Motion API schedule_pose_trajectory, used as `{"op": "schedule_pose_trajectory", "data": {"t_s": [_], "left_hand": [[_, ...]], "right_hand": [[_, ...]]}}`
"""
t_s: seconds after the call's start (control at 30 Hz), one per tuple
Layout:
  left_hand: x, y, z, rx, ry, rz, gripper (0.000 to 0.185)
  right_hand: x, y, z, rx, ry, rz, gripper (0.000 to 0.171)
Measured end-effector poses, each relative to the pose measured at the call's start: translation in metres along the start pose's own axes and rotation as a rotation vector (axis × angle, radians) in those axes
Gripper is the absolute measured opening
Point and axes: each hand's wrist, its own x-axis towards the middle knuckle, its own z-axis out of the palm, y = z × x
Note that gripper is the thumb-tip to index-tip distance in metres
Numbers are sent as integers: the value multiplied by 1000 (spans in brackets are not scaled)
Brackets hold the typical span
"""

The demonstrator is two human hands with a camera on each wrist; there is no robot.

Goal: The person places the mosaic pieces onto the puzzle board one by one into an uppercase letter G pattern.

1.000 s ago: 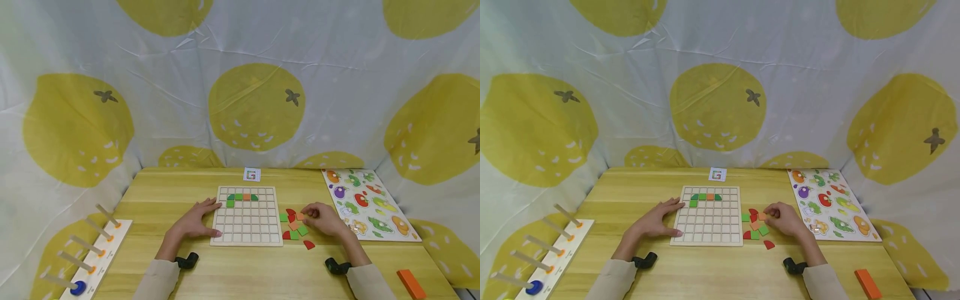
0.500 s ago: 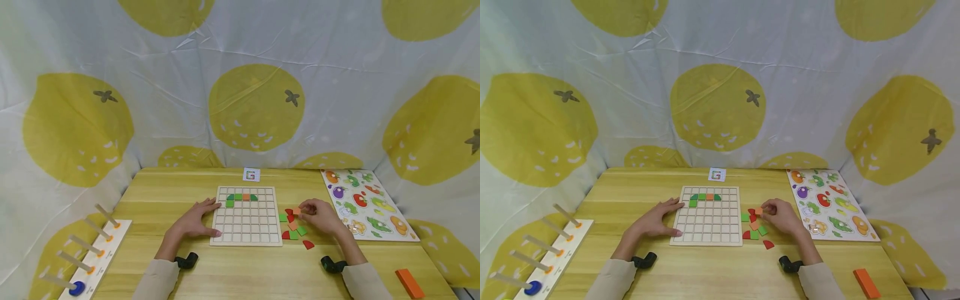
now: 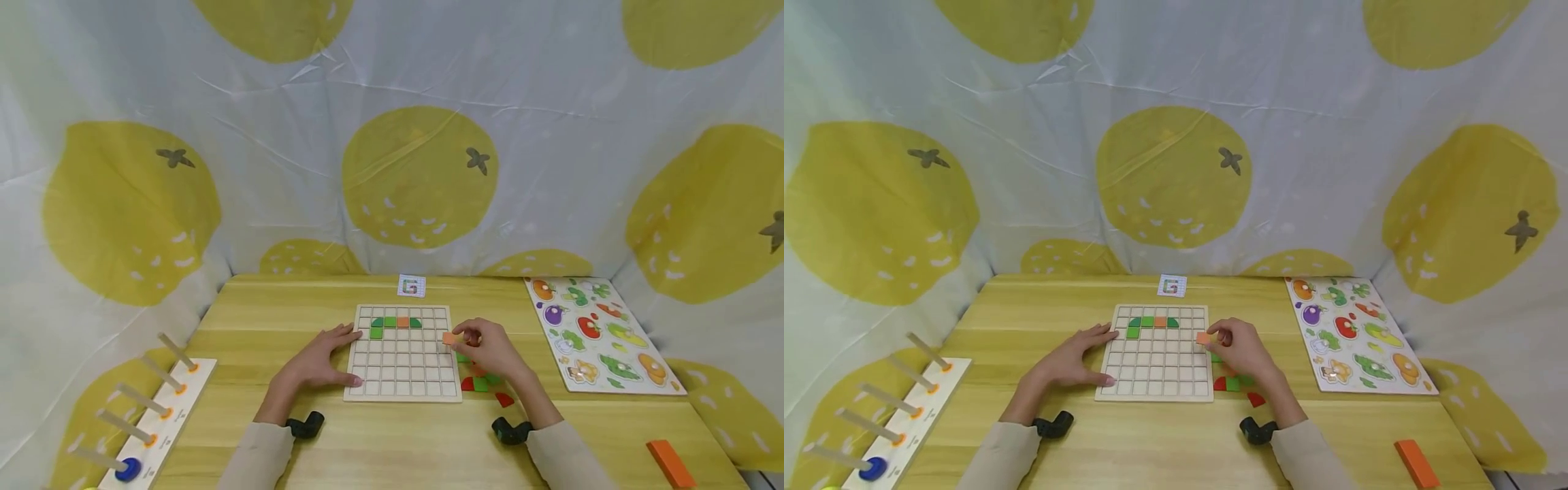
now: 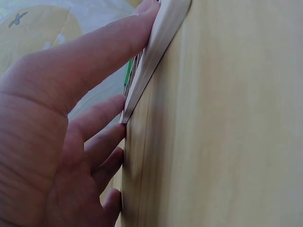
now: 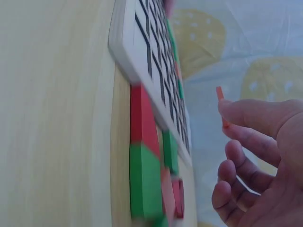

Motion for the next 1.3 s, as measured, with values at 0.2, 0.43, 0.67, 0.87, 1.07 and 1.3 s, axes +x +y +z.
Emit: {"op": "schedule_pose_trajectory", "data": {"t_s": [0.2, 0.43, 0.67, 0.87, 1.07, 1.3], "left_hand": [[2, -2, 0, 3, -11, -1, 102], [1, -2, 0, -4, 5, 0, 101], [0, -1, 1, -3, -21, -20, 101], [0, 1, -1, 3, -8, -19, 99], [-1, 1, -1, 4, -18, -30, 99], [1, 1, -2, -2, -20, -34, 99]], "right_hand": [[13, -13, 26, -9, -29, -21, 20], [25, -28, 50, 24, -32, -37, 19], [33, -39, 72, 42, -52, -28, 16], [43, -47, 89, 47, -91, -65, 18], [49, -53, 99, -10, -83, -54, 17], [57, -61, 107, -40, -118, -69, 20]]}}
